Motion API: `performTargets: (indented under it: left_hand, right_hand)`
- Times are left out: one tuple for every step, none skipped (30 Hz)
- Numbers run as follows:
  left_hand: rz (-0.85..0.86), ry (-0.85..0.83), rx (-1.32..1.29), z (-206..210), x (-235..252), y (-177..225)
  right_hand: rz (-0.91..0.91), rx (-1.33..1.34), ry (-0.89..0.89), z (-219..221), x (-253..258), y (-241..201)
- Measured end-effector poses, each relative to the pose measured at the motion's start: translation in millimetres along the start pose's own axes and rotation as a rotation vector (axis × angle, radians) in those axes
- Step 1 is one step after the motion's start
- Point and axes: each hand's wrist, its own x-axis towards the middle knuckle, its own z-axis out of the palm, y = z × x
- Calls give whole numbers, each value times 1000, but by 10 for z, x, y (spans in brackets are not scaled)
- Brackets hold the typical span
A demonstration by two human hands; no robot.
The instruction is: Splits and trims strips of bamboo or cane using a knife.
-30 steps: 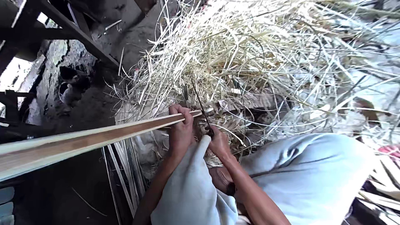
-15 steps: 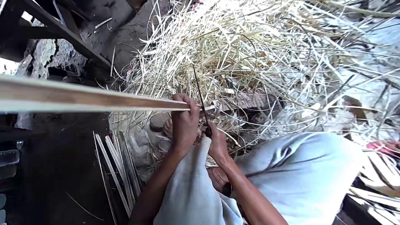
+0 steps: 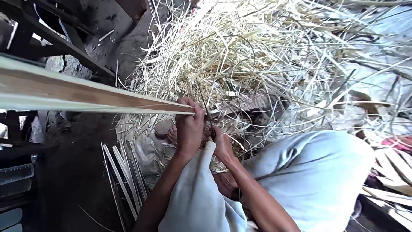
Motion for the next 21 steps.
performTargets:
  left_hand:
    - [0,-3,4,8,-7,-2]
    - [-4,-14,9,9,-19,1]
    - [1,-16,8,17,-10,-2]
    - [-4,-24,4,10,-13,-7]
    - [-5,-38,-4,-10,-32,-19]
    - [-5,-46,-17,-29,-33,-25]
    - [0,-45,-34,-35,-5,-30]
    - [-1,-47,-52,-46,13,-41]
    - [-9,-49,-72,-60,14,-64]
    - [-24,-52,-91,-69,-7,-84]
    - [-27,-48,-97,-70,-20,-98]
    - [-18,-45,-90,-71,-27,-101]
    - [1,-47,-57,-76,-33,-86]
    - [27,-49,-10,-77,-34,-53]
    - [57,-55,41,-71,-37,-18]
    - [90,-60,84,-60,-42,6]
    - [116,-55,108,-45,-48,15]
    - [129,-53,109,-35,-54,12]
    - [130,-55,99,-36,-56,7]
    - [127,-64,79,-49,-42,8]
    - [124,-62,48,-57,-15,-3]
  right_hand:
    - [2,13,-2,-22,-42,-38]
    - [-20,37,21,-25,-91,-63]
    - [-60,62,58,-14,-111,-71]
    - [-89,79,82,24,-122,-40]
    - [-71,74,55,53,-130,3]
    - [-21,48,1,38,-97,27]
    - [10,24,-30,-5,-35,37]
    - [28,9,-57,-54,-2,29]
    - [36,4,-79,-94,-4,21]
    - [33,8,-88,-118,-27,28]
    - [20,14,-77,-125,-41,36]
    - [8,18,-61,-121,-55,23]
    - [-5,24,-42,-110,-86,-18]
    - [-15,33,-27,-103,-124,-81]
    - [-33,41,-4,-97,-161,-141]
    - [-56,43,26,-84,-184,-174]
    - [-75,42,52,-60,-184,-168]
    - [-79,37,53,-25,-162,-115]
    - [-51,21,14,-12,-119,-46]
    - [-17,1,-24,-38,-59,9]
    - [5,-18,-45,-87,-13,30]
